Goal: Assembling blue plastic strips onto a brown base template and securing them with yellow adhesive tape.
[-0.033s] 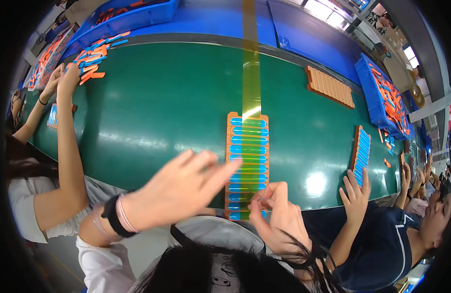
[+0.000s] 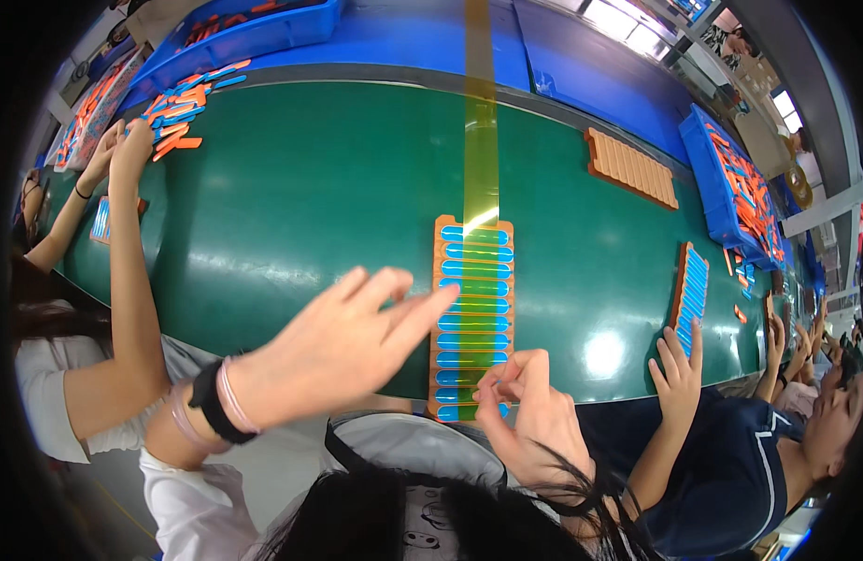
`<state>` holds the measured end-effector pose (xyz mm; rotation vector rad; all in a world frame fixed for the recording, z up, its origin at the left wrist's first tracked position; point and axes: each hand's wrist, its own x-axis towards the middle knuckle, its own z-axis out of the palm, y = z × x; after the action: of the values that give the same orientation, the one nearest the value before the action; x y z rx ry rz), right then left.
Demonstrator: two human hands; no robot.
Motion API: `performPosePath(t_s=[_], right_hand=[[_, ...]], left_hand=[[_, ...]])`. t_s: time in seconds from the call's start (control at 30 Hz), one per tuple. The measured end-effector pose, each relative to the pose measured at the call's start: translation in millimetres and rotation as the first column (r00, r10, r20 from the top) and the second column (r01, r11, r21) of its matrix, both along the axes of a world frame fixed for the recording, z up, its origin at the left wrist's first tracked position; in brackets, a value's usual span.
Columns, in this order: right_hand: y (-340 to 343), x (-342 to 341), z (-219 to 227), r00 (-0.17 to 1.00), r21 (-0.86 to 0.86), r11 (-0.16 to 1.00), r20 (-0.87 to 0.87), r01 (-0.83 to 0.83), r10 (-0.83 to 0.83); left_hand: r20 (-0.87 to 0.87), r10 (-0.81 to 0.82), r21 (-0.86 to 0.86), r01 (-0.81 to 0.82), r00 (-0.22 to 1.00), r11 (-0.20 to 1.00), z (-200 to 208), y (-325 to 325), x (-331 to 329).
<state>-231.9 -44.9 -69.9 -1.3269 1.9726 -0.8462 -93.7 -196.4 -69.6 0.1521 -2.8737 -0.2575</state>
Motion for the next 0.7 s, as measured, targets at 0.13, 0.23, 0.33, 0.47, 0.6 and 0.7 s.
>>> performPosePath(t_s=[0.13, 0.23, 0.33, 0.47, 0.6, 0.7], right_hand=[[3, -1, -1, 0.999, -0.016, 1.0, 0.033, 0.004, -0.003], [3, -2, -3, 0.997, -0.01, 1.0, 0.072, 0.02, -0.019], [4, -4, -3, 0.997, 0.016, 1.0, 0.07, 0.007, -0.009], [3, -7, -4, 0.996, -0.031, 0.999, 0.088, -0.007, 0.009], [2, -7, -3, 0.996, -0.016, 1.0, 0.088, -0.01, 0.011], [2, -6, -1, 0.996, 0.0, 1.0, 0.092, -0.017, 0.017]], left_hand=[[0.076, -0.039, -0.208, 0.054, 0.996, 0.977, -10, -23, -9], [0.095, -0.08, -0.218, 0.099, 0.992, 0.971, -15, -28, -9], [0.116, -0.078, -0.186, 0.099, 0.99, 0.977, -14, -32, -10], [0.283, -0.014, 0.074, -0.007, 0.959, 0.997, -8, -37, -13], [0.132, -0.031, 0.205, 0.003, 0.991, 0.979, -11, -48, -18], [0.179, -0.028, 0.178, -0.004, 0.983, 0.984, -10, -52, -21]])
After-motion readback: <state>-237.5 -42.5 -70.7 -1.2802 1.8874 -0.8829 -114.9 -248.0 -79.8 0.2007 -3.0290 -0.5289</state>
